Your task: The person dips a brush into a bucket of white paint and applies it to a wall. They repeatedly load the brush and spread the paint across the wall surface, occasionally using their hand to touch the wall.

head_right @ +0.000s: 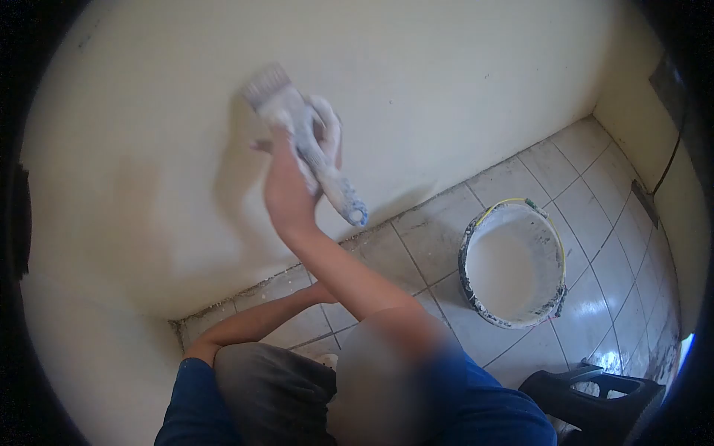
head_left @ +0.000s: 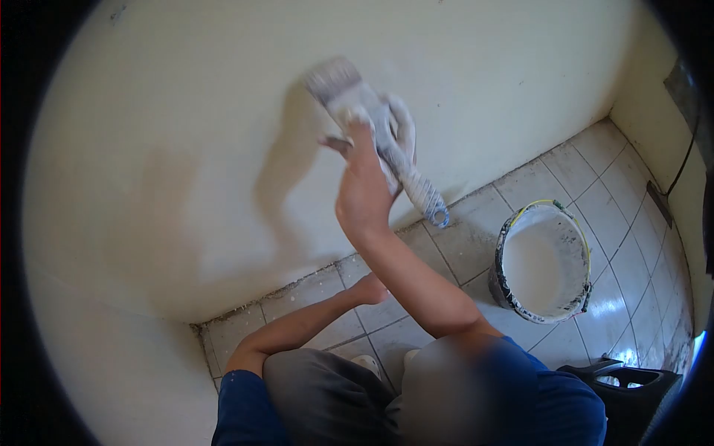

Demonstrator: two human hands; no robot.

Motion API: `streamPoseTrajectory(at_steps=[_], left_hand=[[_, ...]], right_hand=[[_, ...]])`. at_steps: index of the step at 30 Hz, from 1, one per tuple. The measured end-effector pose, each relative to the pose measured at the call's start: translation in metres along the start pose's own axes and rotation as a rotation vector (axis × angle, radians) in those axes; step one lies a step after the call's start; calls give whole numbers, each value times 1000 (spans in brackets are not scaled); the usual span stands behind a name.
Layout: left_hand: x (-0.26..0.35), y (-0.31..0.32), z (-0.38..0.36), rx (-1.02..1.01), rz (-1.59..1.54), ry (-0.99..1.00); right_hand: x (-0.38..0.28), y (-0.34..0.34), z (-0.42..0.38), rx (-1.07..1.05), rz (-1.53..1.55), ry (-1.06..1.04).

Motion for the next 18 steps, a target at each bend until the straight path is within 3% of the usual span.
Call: streamPoseTrajectory(at_steps=[3,4,5,6,7,8,10,13,15,17,18], left_hand=[[27,-12,5,-62,-130,-166],[23,-9,1,-96,-119,-161],[14,-6,-4,-128,-107,-156],[4,-3,-7,-159,-92,-149],[-15,5,-13,-238,-3,-218],[-34,13,-20,-318,86,-286],[-49,25,-38,-455,206,-422],[-58,29,-57,-597,278,-537],[-67,41,-63,-631,242,-515],[-67,41,-56,-567,217,-463],[-76,45,-53,-563,209,-442]], right_hand=[[9,3,2,7,19,101],[41,-21,-2,35,-8,145],[69,-55,-14,56,-317,86],[95,-93,-34,125,-383,136],[121,-129,-55,190,-445,190],[147,-168,-82,304,-262,353],[166,-249,-125,244,-852,224],[181,-308,-135,511,-701,521],[183,-294,-90,489,-505,347],[112,-194,-37,516,-292,371],[96,-160,-14,363,-123,418]])
Point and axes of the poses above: each hand's wrist, its own z-axis towards the middle knuckle, its own y-axis out of the palm, x = y × z, the point moved 7 cm from there along z, towards the middle knuckle, and after that the axes turned 8 degrees about y, right-handed, at the moved point
